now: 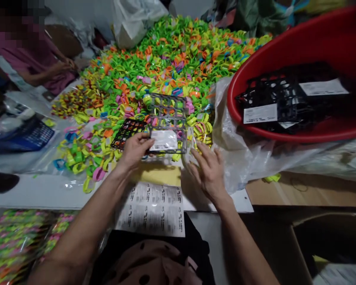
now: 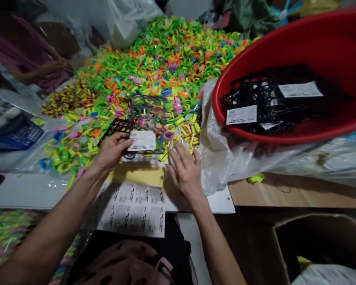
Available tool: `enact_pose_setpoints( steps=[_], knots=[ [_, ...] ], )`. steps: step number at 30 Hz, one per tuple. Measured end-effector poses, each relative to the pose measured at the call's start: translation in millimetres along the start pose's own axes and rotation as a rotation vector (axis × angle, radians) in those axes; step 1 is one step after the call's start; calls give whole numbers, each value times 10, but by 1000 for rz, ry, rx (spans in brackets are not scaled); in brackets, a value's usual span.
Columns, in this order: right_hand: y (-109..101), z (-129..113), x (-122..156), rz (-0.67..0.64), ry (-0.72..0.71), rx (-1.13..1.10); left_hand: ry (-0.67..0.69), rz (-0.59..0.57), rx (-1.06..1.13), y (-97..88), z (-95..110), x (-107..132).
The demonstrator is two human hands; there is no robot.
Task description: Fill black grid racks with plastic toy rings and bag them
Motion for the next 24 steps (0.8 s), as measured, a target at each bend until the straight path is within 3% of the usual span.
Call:
enact_pose_setpoints(
  steps=[3,5,9,13,18,24],
  knots=[
    [-94,-20,245,13,44,-151,15,102,114,-459,-39,86],
    [47,-223,369,-87,16,-264,-52,89,192,-539,-271,221],
    [602,-607,467,-332,-14,-161,-242,45,324,-337,-925,481],
    [1098,-565,549,-540,45,-62,-294,82,366,-192,-1353,489],
    [1198,-397,638,-549,110,-270,-302,101,395,-219,-1585,418],
    [1288,-342,656,-629,207,-408,-303,87,408,-233,-1683,409]
  ],
)
Point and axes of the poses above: each hand's wrist, its own x-axis away from the middle knuckle, its own y-axis out of the palm, z = x × y, the point moved 10 cm from there along -x, towards the middle knuckle, and after that the axes turned 2 degrees about z, right-handed, at the moved point
